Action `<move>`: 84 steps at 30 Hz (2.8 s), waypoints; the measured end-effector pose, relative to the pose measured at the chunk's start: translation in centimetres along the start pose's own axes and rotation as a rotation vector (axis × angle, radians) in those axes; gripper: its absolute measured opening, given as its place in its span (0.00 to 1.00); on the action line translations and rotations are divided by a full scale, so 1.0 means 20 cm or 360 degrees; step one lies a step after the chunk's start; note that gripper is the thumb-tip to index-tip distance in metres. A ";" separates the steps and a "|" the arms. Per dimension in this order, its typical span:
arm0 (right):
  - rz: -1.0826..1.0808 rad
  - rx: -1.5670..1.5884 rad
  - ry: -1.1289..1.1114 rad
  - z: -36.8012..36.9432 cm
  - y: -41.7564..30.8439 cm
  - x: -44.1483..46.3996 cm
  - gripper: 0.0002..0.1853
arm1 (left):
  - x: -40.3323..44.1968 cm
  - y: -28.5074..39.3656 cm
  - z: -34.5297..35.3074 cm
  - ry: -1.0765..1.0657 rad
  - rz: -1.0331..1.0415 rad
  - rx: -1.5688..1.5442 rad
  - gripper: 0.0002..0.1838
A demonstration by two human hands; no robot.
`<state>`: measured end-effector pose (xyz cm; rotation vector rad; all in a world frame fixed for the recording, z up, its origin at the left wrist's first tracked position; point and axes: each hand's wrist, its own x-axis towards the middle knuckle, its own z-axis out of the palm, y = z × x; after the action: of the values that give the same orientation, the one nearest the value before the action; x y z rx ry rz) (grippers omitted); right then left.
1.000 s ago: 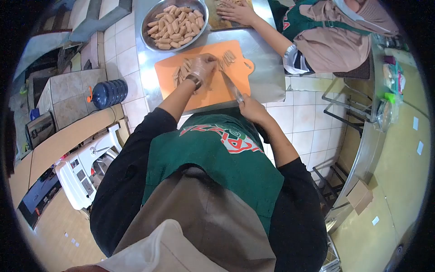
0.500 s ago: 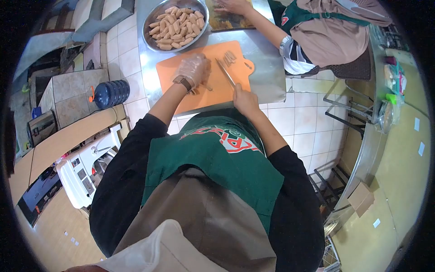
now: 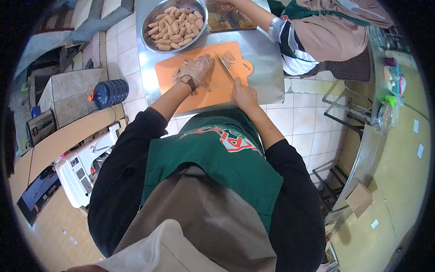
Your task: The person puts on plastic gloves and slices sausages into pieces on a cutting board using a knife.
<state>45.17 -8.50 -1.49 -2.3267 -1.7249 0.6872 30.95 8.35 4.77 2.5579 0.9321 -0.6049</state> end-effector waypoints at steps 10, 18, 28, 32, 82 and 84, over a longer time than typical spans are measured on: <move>0.0071 0.0025 -0.0041 0.01 -0.02 0.01 0.09 | 0.09 0.04 0.07 0.0424 -0.0199 -0.0334 0.14; 0.0090 0.0095 -0.0020 0.02 -0.03 0.00 0.10 | 0.14 0.06 0.23 0.0726 -0.0442 -0.0716 0.22; 0.0061 0.0041 -0.0026 0.00 -0.04 0.00 0.10 | 0.20 0.09 0.37 0.0894 -0.0587 -0.1320 0.19; 0.0059 0.0052 -0.0010 0.03 -0.08 0.00 0.09 | 0.24 0.09 0.42 0.0898 -0.0588 -0.1590 0.13; 0.0150 0.0040 -0.0151 0.07 -0.07 -0.11 0.10 | 0.23 0.07 0.40 0.0945 -0.0618 -0.1552 0.08; 0.0124 0.0044 -0.0117 0.06 -0.07 -0.08 0.11 | 0.23 0.07 0.39 0.0893 -0.0607 -0.1587 0.09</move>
<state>43.00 -9.61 -1.51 -2.3894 -1.6504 0.8144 32.92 6.12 -3.97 1.6338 1.4373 0.4598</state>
